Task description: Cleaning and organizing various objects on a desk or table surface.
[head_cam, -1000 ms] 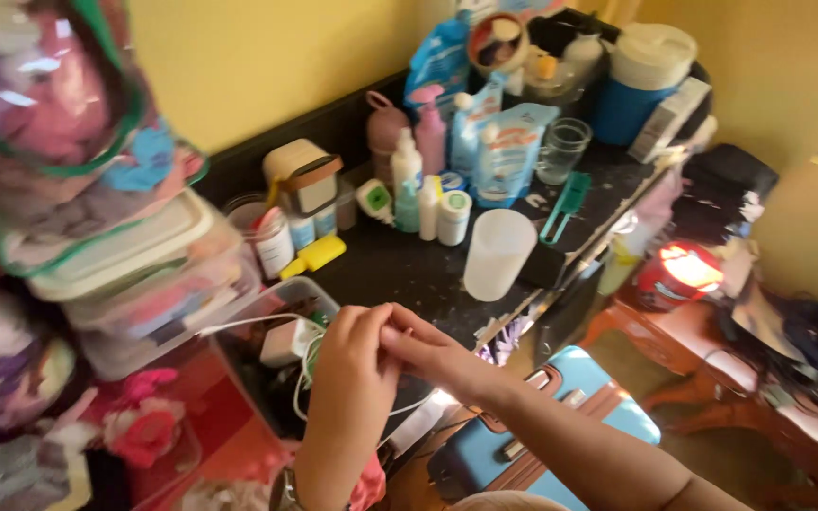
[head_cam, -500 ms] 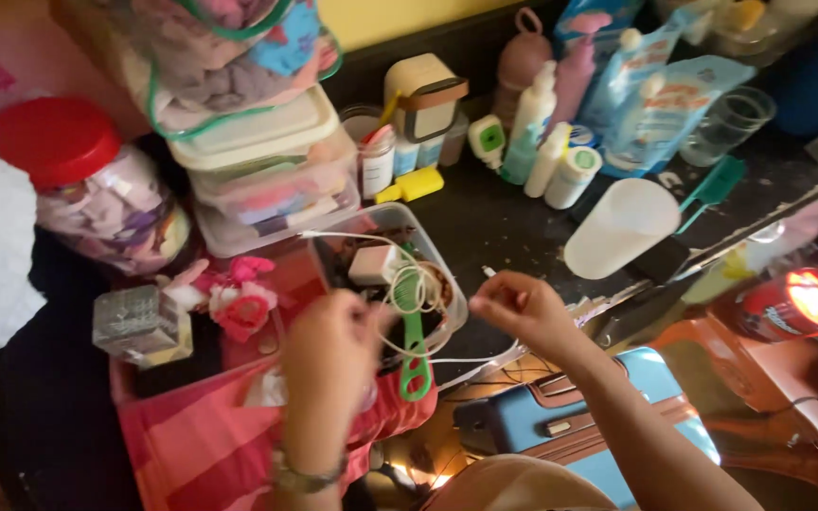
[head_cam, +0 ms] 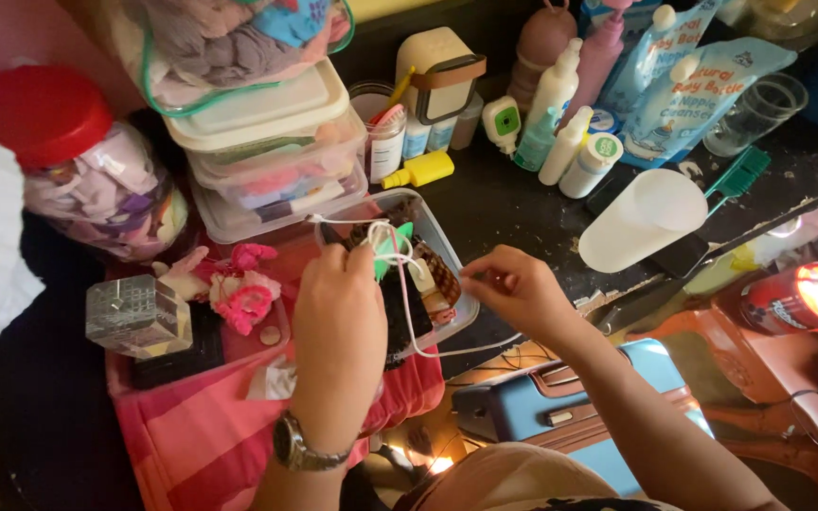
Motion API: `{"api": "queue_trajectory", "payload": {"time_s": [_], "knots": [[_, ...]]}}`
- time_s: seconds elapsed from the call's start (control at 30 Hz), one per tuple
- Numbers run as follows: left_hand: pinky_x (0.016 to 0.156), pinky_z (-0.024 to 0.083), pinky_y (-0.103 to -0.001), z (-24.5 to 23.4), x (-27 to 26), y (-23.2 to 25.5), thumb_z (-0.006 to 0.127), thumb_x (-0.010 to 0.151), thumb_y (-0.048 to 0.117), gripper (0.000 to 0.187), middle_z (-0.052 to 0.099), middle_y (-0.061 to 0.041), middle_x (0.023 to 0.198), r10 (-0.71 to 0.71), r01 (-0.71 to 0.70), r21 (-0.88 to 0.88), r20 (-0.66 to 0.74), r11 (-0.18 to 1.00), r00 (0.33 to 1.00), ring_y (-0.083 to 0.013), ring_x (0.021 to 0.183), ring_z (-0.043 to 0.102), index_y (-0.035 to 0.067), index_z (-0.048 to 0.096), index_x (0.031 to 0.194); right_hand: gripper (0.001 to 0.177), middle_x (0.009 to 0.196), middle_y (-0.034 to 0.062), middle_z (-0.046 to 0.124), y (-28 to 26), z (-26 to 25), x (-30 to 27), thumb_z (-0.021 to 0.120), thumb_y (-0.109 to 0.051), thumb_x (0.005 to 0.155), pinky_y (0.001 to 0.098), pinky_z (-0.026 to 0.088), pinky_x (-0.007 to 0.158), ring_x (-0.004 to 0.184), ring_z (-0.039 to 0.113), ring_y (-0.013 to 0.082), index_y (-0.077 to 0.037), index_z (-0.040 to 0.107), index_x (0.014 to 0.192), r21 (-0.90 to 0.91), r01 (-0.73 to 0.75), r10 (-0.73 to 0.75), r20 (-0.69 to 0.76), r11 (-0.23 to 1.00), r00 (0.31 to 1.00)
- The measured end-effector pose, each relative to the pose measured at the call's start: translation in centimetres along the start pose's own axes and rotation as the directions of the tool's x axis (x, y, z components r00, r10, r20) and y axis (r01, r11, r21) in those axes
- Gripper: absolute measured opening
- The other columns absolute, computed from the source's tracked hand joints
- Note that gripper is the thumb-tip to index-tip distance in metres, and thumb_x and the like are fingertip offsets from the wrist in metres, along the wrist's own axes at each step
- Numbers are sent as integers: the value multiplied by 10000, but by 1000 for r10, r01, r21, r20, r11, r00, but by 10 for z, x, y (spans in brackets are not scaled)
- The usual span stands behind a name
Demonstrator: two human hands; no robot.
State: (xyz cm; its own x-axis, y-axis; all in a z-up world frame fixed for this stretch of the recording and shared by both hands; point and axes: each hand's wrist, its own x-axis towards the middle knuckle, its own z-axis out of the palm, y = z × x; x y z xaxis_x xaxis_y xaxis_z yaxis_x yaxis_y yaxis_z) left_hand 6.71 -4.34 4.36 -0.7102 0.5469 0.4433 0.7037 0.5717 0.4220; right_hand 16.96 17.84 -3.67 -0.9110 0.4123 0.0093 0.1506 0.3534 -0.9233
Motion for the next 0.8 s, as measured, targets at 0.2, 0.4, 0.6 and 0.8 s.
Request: {"api": "queue_trajectory", "payload": {"time_s": [0.2, 0.4, 0.6, 0.8], "knots": [[798, 486, -496, 3, 2, -5, 660, 811, -15, 187, 596, -176, 926, 32, -32, -36, -3, 999, 999, -395, 923, 589, -12, 644, 997, 212, 844, 74, 597, -44, 2, 5, 815, -214, 823, 337, 517, 586, 635, 632, 208, -176, 775, 1027, -458, 381, -274, 285, 803, 919], [790, 485, -492, 7, -2, -11, 673, 800, -33, 261, 600, -178, 942, 11, -13, -50, -29, 999, 1000, -395, 924, 588, -15, 659, 1060, 176, 977, 82, 630, -47, 14, 12, 812, -206, 777, 434, 525, 579, 701, 667, 308, -169, 753, 938, -518, 593, -362, 483, 616, 797], [790, 484, -493, 12, -8, -16, 671, 806, -43, 306, 594, -171, 927, 41, -47, -72, -83, 996, 996, -395, 910, 586, -1, 671, 1109, 113, 915, 65, 613, -21, 4, 22, 763, -179, 837, 413, 534, 620, 737, 666, 289, -137, 672, 889, -475, 556, -348, 458, 682, 818], [835, 487, -493, 29, -14, 1, 647, 839, -55, 290, 589, -165, 958, 51, -81, -157, -184, 984, 982, -383, 936, 591, 2, 652, 1124, 199, 982, 97, 650, 1, -27, 27, 521, -251, 1105, 353, 404, 638, 747, 483, 163, -73, 610, 1100, 322, 34, -14, -65, 946, 998]]}}
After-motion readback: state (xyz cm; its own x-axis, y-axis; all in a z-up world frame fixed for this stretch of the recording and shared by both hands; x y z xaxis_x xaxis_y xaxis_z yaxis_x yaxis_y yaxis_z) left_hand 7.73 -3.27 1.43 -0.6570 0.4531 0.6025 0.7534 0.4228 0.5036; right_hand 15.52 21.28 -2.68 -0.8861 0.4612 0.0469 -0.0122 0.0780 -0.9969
